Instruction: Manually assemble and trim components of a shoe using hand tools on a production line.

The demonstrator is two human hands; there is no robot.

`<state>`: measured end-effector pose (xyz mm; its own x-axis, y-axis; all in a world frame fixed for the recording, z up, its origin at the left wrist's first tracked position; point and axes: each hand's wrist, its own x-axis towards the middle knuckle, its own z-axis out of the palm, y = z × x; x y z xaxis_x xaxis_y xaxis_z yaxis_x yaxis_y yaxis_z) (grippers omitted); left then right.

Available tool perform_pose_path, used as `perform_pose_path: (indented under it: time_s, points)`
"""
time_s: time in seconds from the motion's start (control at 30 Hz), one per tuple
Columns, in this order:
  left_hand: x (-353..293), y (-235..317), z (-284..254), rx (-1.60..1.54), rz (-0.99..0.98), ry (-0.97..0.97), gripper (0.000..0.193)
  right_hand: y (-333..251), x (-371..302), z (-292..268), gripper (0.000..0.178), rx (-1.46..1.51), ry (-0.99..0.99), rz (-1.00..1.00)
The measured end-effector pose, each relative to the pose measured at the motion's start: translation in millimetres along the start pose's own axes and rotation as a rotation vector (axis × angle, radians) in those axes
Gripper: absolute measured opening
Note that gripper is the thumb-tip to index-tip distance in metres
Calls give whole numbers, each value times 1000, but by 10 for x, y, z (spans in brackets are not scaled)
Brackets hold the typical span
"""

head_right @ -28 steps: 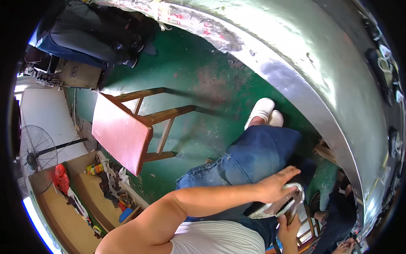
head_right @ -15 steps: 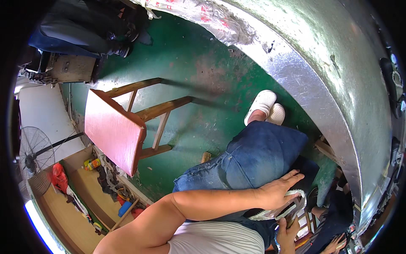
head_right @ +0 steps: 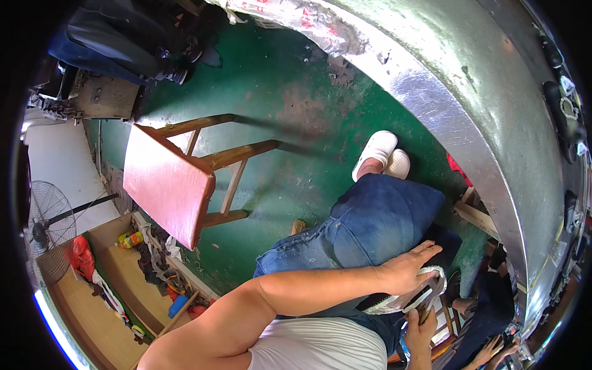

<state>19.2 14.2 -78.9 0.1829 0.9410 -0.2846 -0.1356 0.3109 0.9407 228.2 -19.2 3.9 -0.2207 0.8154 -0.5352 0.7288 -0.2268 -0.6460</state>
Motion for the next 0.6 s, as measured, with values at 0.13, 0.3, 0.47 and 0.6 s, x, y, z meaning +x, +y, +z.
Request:
perform_pose_path:
  time_s: [0.13,0.3,0.47,0.6]
  points:
    - [17,-25,6,11,2,5,63,41,26,-54,30,-56,-28,2]
    - [12,1,-74,-35,-6,-17,67,-50,79,30,37,1,-9,10]
    - [16,59,-208,-37,-23,-17,69,-88,121,6,28,-53,-60,12]
    - [-37,96,-284,-4,-24,7,69,-149,171,70,32,-55,-21,-38]
